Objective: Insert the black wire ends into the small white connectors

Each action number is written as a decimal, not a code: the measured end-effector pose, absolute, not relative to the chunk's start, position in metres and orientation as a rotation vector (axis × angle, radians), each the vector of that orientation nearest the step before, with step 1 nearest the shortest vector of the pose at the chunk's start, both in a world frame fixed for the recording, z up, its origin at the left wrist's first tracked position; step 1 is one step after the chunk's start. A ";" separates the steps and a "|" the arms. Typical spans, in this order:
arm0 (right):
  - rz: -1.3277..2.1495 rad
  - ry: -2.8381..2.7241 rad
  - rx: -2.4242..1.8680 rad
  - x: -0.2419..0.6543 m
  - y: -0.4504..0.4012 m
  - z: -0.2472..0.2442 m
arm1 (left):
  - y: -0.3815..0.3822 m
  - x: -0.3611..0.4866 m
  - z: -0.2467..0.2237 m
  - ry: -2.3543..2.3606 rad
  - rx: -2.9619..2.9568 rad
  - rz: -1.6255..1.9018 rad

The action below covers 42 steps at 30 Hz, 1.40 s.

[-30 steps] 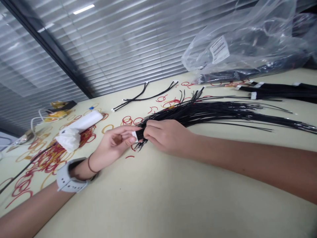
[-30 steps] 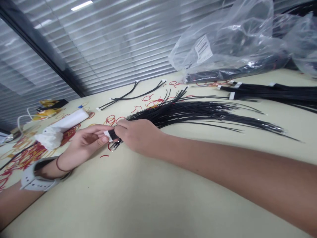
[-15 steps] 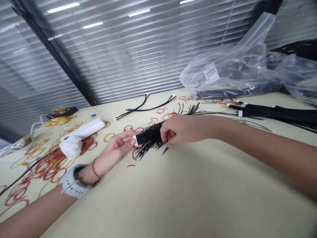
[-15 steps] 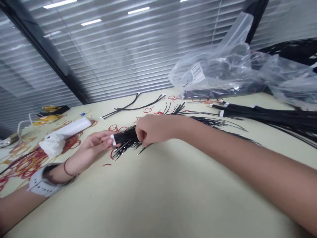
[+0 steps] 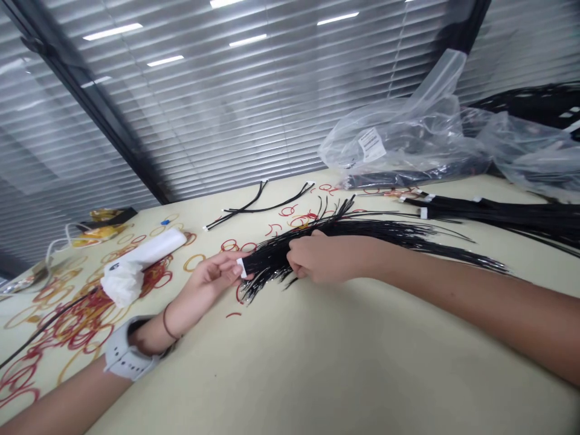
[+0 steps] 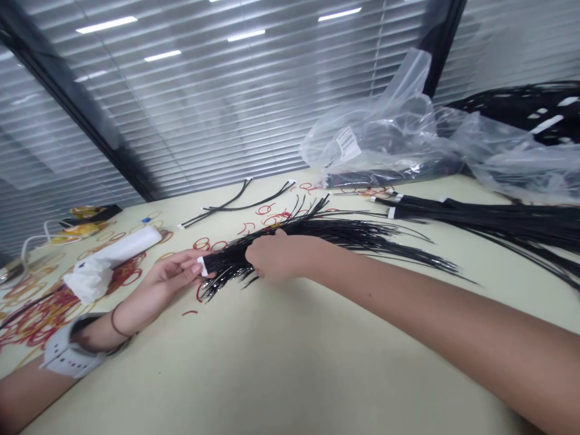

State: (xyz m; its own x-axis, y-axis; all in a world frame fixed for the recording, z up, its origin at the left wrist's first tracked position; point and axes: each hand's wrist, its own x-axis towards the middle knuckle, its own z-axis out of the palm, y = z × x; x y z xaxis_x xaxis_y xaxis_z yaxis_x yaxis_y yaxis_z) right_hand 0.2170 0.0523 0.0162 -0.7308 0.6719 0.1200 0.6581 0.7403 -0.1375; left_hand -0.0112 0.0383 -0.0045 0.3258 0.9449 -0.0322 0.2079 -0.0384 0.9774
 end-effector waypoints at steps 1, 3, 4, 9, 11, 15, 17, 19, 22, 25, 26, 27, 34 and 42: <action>0.130 -2.839 -1.066 0.216 0.050 0.017 | 0.039 -0.012 -0.005 1.103 1.501 0.855; 0.125 -2.931 -1.074 0.213 0.045 0.022 | 0.039 -0.012 -0.005 1.110 1.492 0.858; 0.101 -2.945 -1.083 0.212 0.043 0.025 | 0.039 -0.013 -0.005 1.114 1.492 0.856; 0.309 -2.779 -1.010 0.209 0.038 0.027 | 0.039 -0.013 -0.005 1.075 1.502 0.842; 0.437 -2.626 -0.935 0.205 0.039 0.015 | 0.039 -0.013 -0.005 1.066 1.495 0.840; 0.366 -2.369 -0.904 0.192 0.042 -0.016 | 0.039 -0.012 -0.005 1.042 1.506 0.832; 0.326 -2.274 -0.946 0.186 0.041 -0.026 | 0.038 -0.012 -0.006 1.035 1.516 0.823; 0.334 -2.199 -0.989 0.182 0.039 -0.030 | 0.038 -0.013 -0.006 1.027 1.523 0.819; 0.321 -2.174 -1.003 0.180 0.035 -0.028 | 0.037 -0.013 -0.007 1.020 1.540 0.826; 0.217 -2.247 -0.977 0.179 0.033 -0.026 | 0.037 -0.013 -0.007 1.017 1.571 0.836; 0.176 -2.272 -0.972 0.178 0.032 -0.026 | 0.037 -0.013 -0.007 1.009 1.585 0.837; 0.137 -2.292 -0.971 0.178 0.032 -0.026 | 0.036 -0.013 -0.007 1.003 1.599 0.836; -0.029 -2.323 -0.969 0.177 0.034 -0.033 | 0.034 -0.009 -0.005 1.012 1.603 0.835; -0.202 -2.351 -0.849 0.179 0.036 -0.039 | 0.035 -0.010 -0.006 1.070 1.609 0.816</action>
State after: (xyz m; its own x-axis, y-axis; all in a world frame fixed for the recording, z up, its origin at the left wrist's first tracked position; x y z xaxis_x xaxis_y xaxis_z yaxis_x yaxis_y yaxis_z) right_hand 0.1787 0.0365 -0.0387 -0.5987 0.5252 0.6047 0.6207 0.7814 -0.0642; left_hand -0.0096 0.0351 -0.0059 0.3814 0.9244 0.0073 0.2517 -0.1115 0.9614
